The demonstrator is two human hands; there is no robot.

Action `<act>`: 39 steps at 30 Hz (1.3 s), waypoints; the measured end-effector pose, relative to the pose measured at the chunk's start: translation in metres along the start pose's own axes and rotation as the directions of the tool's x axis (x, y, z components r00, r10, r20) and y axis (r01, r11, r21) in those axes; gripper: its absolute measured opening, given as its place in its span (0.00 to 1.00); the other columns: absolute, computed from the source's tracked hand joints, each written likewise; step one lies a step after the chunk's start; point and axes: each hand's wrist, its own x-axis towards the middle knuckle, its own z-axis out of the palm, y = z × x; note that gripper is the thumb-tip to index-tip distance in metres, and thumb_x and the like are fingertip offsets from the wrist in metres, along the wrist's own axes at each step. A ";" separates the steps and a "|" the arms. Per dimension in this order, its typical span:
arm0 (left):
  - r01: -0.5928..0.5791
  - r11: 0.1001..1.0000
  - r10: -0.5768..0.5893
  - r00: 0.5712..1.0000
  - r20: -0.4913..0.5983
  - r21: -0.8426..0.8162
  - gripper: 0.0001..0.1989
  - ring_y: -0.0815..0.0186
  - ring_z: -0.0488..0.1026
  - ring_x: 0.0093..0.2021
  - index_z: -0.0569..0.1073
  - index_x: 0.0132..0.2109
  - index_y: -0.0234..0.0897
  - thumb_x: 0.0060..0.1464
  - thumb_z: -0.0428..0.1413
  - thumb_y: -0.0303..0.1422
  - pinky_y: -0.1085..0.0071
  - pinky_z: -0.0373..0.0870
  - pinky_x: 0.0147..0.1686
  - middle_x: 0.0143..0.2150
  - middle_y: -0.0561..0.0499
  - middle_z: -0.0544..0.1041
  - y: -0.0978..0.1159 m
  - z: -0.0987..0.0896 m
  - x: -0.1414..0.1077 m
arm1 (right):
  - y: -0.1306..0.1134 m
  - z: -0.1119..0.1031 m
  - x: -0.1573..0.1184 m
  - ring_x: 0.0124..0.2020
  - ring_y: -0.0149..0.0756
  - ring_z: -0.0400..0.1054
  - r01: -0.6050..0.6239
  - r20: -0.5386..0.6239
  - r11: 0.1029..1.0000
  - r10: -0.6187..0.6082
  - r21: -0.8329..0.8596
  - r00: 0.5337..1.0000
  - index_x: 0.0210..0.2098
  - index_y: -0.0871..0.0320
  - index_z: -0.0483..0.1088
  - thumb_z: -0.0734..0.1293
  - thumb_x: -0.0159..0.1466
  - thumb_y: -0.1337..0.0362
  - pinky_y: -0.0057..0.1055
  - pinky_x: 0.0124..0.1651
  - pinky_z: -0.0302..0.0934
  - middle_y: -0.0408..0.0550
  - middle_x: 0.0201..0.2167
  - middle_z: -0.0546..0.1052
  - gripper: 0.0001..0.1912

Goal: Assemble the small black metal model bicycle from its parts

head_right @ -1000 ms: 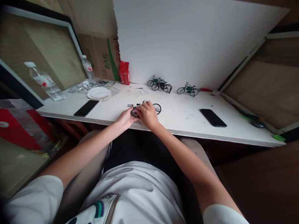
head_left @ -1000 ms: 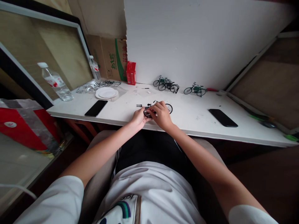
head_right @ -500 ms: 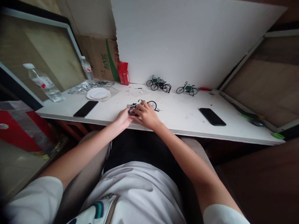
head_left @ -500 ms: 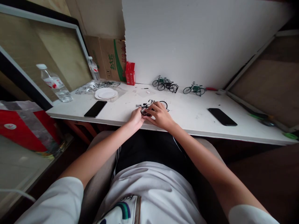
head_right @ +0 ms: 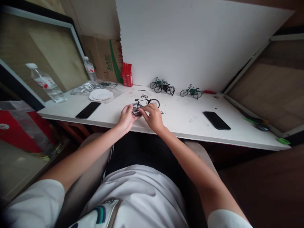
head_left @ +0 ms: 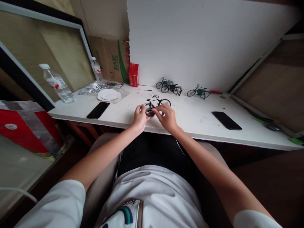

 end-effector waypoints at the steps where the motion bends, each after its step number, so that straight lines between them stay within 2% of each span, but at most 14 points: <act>1: 0.002 1.000 -0.002 1.000 -0.002 0.004 0.12 0.64 0.81 0.43 0.68 0.46 0.40 0.68 0.61 0.42 0.58 0.80 0.51 0.41 0.49 0.79 0.000 0.000 0.000 | -0.002 -0.001 0.000 0.40 0.43 0.72 -0.029 -0.015 0.999 0.030 0.037 0.999 0.40 0.55 0.83 0.65 0.76 0.48 0.40 0.44 0.68 0.53 0.35 0.81 0.20; 4: -0.004 1.000 0.004 1.000 0.014 0.029 0.09 0.67 0.81 0.41 0.70 0.48 0.40 0.70 0.58 0.40 0.62 0.81 0.50 0.41 0.50 0.80 0.001 0.001 -0.003 | -0.010 -0.003 0.002 0.37 0.41 0.74 -0.170 -0.034 0.974 0.177 0.148 0.984 0.39 0.55 0.82 0.66 0.74 0.43 0.36 0.37 0.66 0.52 0.34 0.83 0.23; 7: -0.041 0.998 0.038 0.998 0.044 0.056 0.09 0.67 0.81 0.42 0.73 0.50 0.40 0.70 0.58 0.40 0.65 0.81 0.47 0.45 0.48 0.81 -0.002 0.002 -0.009 | -0.020 -0.004 0.006 0.32 0.38 0.73 -0.323 -0.020 0.909 0.340 0.265 0.940 0.35 0.56 0.82 0.66 0.72 0.39 0.35 0.37 0.66 0.49 0.29 0.82 0.27; 12: -0.115 0.989 0.108 0.991 0.077 0.090 0.10 0.66 0.81 0.45 0.76 0.51 0.41 0.68 0.60 0.40 0.68 0.81 0.46 0.51 0.46 0.81 -0.005 0.006 -0.019 | -0.028 -0.004 0.010 0.27 0.35 0.70 -0.438 0.013 0.791 0.479 0.427 0.878 0.34 0.57 0.81 0.68 0.67 0.35 0.32 0.34 0.64 0.46 0.23 0.77 0.30; 18: -0.100 0.992 0.094 0.992 0.079 0.075 0.10 0.64 0.81 0.47 0.77 0.51 0.41 0.67 0.63 0.39 0.70 0.80 0.47 0.52 0.46 0.82 -0.002 0.008 -0.022 | -0.026 -0.003 0.010 0.26 0.32 0.67 -0.449 0.021 0.760 0.499 0.471 0.866 0.34 0.58 0.82 0.70 0.66 0.36 0.31 0.31 0.61 0.45 0.23 0.76 0.30; 23: -0.144 0.983 0.132 0.986 0.105 0.112 0.10 0.63 0.81 0.49 0.78 0.51 0.41 0.67 0.62 0.39 0.72 0.80 0.45 0.52 0.45 0.82 -0.002 0.008 -0.023 | -0.029 -0.003 0.011 0.25 0.32 0.65 -0.474 0.010 0.745 0.532 0.470 0.847 0.33 0.59 0.82 0.70 0.65 0.35 0.30 0.29 0.59 0.45 0.23 0.75 0.31; 28: -0.160 0.983 0.150 0.983 0.106 0.095 0.11 0.62 0.81 0.50 0.79 0.51 0.42 0.66 0.64 0.39 0.71 0.80 0.46 0.50 0.46 0.83 -0.001 0.009 -0.025 | -0.030 -0.003 0.012 0.25 0.32 0.65 -0.461 -0.012 0.750 0.529 0.474 0.849 0.32 0.59 0.82 0.70 0.66 0.35 0.31 0.30 0.60 0.45 0.23 0.75 0.31; 39: -0.186 0.975 0.180 0.982 0.059 0.120 0.11 0.61 0.81 0.50 0.78 0.52 0.42 0.65 0.64 0.38 0.73 0.79 0.44 0.49 0.46 0.83 -0.002 0.008 -0.026 | -0.039 -0.005 0.012 0.23 0.30 0.62 -0.503 0.014 0.742 0.556 0.443 0.831 0.28 0.58 0.80 0.71 0.64 0.34 0.30 0.27 0.57 0.43 0.20 0.71 0.31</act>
